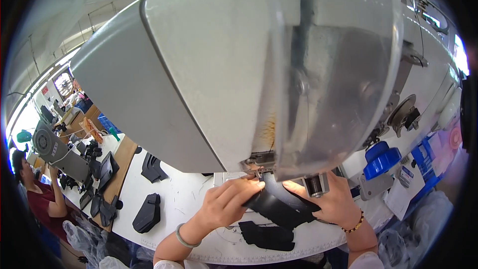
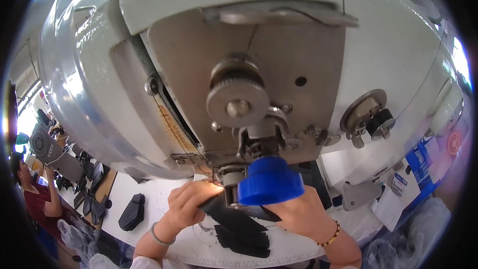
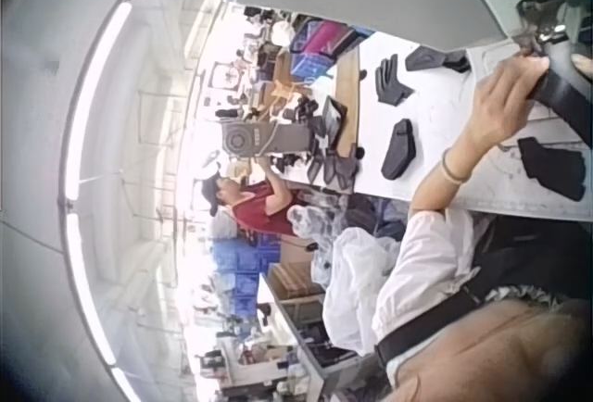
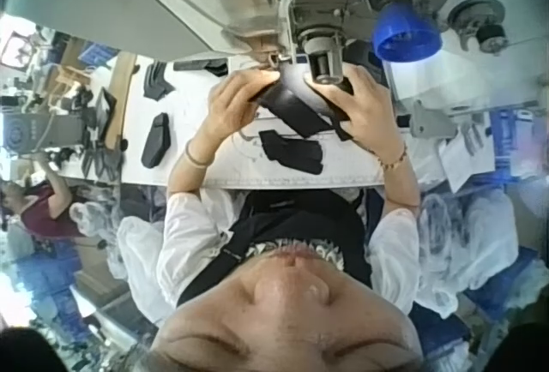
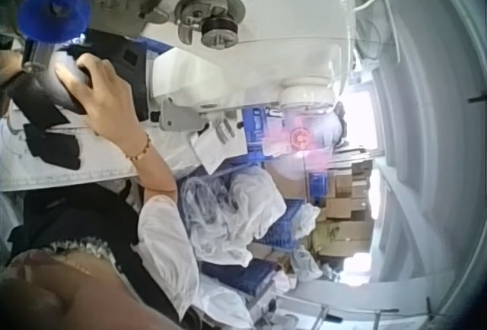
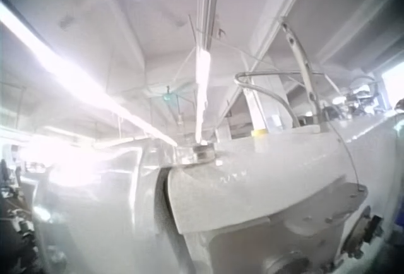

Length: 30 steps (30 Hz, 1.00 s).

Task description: Stitch together black synthetic material components using an industrial sewing machine.

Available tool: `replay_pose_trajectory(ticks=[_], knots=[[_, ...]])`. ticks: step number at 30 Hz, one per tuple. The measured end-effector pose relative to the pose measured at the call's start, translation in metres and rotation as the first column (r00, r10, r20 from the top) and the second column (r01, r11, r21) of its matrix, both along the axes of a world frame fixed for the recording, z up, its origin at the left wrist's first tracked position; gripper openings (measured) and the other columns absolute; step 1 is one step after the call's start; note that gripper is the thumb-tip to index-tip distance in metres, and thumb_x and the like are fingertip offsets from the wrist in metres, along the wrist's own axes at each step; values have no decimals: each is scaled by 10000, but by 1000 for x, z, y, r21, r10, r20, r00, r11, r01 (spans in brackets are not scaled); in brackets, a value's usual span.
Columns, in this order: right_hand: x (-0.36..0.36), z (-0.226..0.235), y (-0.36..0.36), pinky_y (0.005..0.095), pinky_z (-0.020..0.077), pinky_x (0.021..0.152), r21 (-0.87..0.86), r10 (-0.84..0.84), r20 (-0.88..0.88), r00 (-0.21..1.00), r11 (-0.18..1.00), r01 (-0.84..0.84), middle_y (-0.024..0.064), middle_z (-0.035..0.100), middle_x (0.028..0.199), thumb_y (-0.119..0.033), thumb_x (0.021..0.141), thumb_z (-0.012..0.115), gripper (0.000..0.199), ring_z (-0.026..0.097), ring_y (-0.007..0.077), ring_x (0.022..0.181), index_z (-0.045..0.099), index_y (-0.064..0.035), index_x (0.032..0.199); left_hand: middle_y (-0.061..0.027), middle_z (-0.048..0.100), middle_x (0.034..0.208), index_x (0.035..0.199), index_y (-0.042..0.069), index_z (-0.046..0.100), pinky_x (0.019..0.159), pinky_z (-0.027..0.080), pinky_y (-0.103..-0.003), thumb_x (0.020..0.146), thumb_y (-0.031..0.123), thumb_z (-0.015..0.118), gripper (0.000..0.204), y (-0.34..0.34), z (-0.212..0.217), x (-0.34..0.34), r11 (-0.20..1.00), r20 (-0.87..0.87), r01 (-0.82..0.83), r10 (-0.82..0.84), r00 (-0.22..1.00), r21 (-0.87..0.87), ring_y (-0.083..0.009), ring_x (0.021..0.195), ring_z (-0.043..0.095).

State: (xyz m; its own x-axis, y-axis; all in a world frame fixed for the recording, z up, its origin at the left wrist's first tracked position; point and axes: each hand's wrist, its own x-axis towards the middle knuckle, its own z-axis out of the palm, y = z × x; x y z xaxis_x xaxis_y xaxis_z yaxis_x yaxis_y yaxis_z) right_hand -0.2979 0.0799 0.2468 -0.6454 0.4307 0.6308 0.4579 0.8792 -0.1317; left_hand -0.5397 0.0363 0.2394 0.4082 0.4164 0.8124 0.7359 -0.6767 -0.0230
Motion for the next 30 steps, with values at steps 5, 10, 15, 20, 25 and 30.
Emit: replay_pose_trajectory(ticks=[5,10,15,20,25,30], knots=[[5,3,6,322,507,653,-13,25,-17,1000,1000,-25,73,598,1013,-46,517,638,622,598,245,846,671,-262,1099,-100,645,941,1045,-4,617,609,547,-274,668,7,676,382,-4,5,0,991,99,89,-79,992,-97,-233,857,660],[10,3,9,317,496,580,37,115,-6,993,993,-115,101,600,1014,-35,475,644,658,612,243,794,673,-255,1095,-92,633,965,1013,-17,633,617,545,-250,675,-12,642,338,-17,15,7,996,-141,10,-23,990,-88,-198,870,652],[9,2,7,312,479,555,38,129,-37,991,991,-127,63,580,887,-71,469,644,637,582,217,690,687,-269,1073,-80,636,942,990,-27,647,679,548,-242,679,-5,625,312,-18,9,6,999,-208,2,5,978,36,-193,881,655],[12,-6,7,329,492,686,70,55,66,996,996,-60,43,608,936,-137,502,647,501,598,186,814,727,-260,981,-79,635,940,977,-26,651,688,549,-245,682,-4,624,298,-14,4,4,998,-186,31,-21,982,50,-193,878,657],[6,-14,10,334,512,801,-69,68,-163,984,994,-81,-12,656,993,-62,580,679,417,621,190,939,677,-180,980,-66,640,897,970,1,658,597,534,-219,676,-12,623,296,0,-2,1,993,-115,10,3,993,119,-170,807,653],[-3,-12,13,298,524,767,-265,132,-346,929,936,-232,10,675,958,-26,629,650,371,642,195,881,672,-142,982,-57,642,881,975,15,657,542,498,-207,672,5,641,303,0,-4,3,995,-92,-20,29,995,98,-153,764,642]])
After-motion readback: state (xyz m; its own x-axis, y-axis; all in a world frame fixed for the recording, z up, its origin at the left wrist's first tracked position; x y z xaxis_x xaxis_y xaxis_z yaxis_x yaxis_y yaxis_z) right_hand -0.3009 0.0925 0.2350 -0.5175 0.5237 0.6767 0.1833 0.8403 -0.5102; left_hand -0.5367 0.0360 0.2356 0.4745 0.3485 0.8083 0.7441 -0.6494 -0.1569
